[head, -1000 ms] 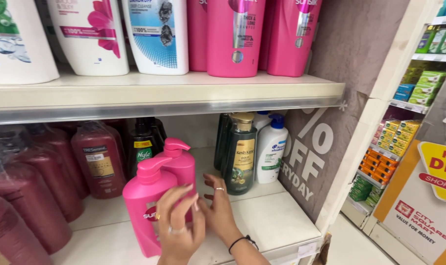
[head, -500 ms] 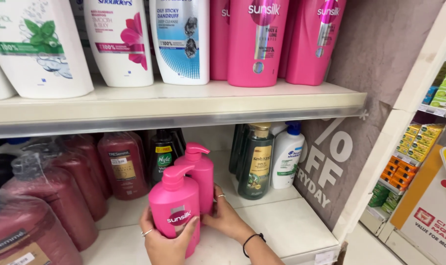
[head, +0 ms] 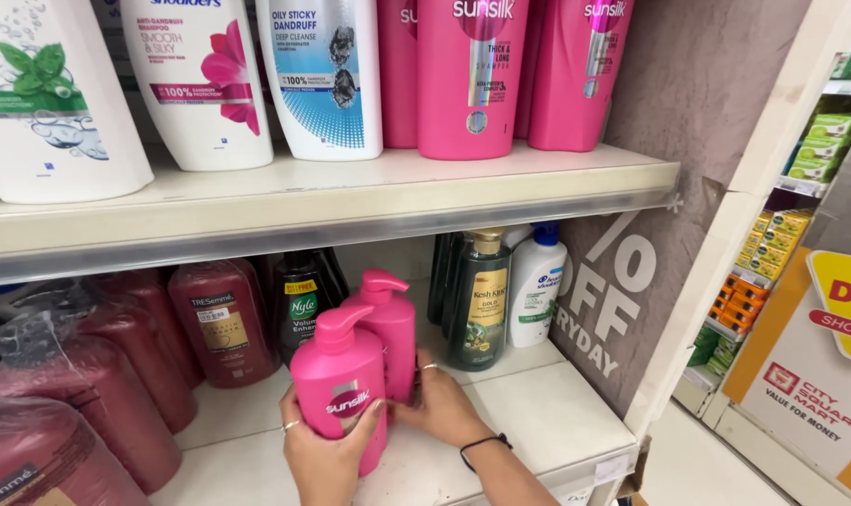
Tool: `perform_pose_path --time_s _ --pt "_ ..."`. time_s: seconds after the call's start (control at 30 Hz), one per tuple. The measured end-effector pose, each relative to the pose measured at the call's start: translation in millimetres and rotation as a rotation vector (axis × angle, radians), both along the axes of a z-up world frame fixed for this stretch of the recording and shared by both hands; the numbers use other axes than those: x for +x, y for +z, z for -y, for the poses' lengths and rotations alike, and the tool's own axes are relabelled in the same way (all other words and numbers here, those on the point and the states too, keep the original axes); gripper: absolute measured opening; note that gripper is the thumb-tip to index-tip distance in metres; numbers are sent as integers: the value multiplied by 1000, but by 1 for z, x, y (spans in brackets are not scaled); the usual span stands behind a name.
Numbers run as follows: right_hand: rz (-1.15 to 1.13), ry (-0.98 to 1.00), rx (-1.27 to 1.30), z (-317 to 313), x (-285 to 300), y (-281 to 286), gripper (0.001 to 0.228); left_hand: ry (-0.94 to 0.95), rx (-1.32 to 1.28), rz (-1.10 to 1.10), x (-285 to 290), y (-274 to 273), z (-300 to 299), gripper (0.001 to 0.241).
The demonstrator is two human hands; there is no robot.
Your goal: The person is selecting and organizing various shampoo bottles from a shelf and placing them into a shopping cart.
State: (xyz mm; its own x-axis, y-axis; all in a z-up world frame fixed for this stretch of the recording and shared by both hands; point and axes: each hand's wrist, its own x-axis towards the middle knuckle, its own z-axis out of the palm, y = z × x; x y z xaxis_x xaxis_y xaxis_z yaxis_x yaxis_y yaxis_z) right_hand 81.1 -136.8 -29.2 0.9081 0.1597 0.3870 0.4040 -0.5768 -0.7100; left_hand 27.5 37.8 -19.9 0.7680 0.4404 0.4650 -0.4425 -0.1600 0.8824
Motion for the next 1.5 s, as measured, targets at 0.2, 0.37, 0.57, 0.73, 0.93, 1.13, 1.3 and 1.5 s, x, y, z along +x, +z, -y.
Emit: perform_pose_path --time_s 0.2,0.37,0.57,0.73,0.93,1.13,1.3,1.5 --pt "-36 -10 -14 22 6 22 91 -378 -178 -6 31 -1 0 80" --pt "-53 44 128 31 28 11 95 -418 -132 -15 50 -9 1 82" --pt "-123 181 265 36 45 -8 98 -622 -87 -68 69 -22 3 80" --pt "-126 312 353 43 65 -28 95 -718 46 -82 87 -27 -1 83" --pt "-18 55 169 29 49 -15 82 -718 105 -164 90 -13 10 89" --pt "-38 -271 290 9 41 -12 62 -628 204 -108 103 -22 16 86" --pt "-80 -4 634 -4 44 -14 86 -538 216 -32 105 -18 32 99" --pt "-46 -39 575 6 49 -13 83 -499 235 -29 116 -21 47 100"
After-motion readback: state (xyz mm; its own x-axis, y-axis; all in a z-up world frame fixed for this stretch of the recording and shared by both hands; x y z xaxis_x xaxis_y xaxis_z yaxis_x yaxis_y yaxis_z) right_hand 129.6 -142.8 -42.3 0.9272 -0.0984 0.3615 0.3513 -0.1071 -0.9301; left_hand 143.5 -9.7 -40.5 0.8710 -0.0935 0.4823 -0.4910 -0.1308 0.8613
